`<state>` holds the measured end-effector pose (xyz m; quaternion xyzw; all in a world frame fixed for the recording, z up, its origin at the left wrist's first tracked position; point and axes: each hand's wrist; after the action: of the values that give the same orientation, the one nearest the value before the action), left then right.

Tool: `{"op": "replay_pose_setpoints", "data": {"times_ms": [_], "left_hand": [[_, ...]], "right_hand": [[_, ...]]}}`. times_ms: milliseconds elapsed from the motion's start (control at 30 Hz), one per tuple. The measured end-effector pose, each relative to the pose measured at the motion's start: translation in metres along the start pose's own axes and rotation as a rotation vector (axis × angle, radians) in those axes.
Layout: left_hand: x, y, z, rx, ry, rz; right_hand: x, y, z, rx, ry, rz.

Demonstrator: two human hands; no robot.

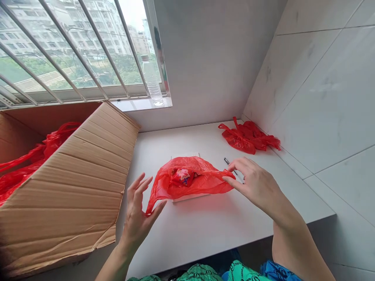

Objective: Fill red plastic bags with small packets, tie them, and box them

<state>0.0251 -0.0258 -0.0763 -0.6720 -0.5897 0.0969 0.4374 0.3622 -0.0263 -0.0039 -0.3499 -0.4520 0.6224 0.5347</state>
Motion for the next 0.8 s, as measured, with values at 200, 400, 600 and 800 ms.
{"op": "replay_pose_setpoints", "data": {"times_ms": [200,400,600,800], "left_hand": [[-0.006,-0.027,0.0,0.231,-0.078,0.029],[0.011,-0.063,-0.019,0.087,-0.132,0.149],[0.004,-0.053,-0.036,0.403,0.008,0.637],[0.029,-0.056,-0.028,0.407,0.126,0.293]], "right_hand": [[0.03,-0.035,0.011,0.306,-0.183,0.085],[0.088,-0.024,0.04,1.02,-0.355,-0.04],[0.108,-0.003,0.052,1.289,-0.408,-0.071],[0.109,-0.003,0.046,1.493,-0.443,0.008]]}}
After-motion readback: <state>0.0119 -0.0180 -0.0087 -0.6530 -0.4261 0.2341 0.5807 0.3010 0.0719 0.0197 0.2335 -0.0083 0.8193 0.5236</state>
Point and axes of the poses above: each hand's wrist, its own x-axis towards the middle knuckle, its own y-axis out of the palm, z = x × y, and after that the axes turned 14 degrees about z, right-handed
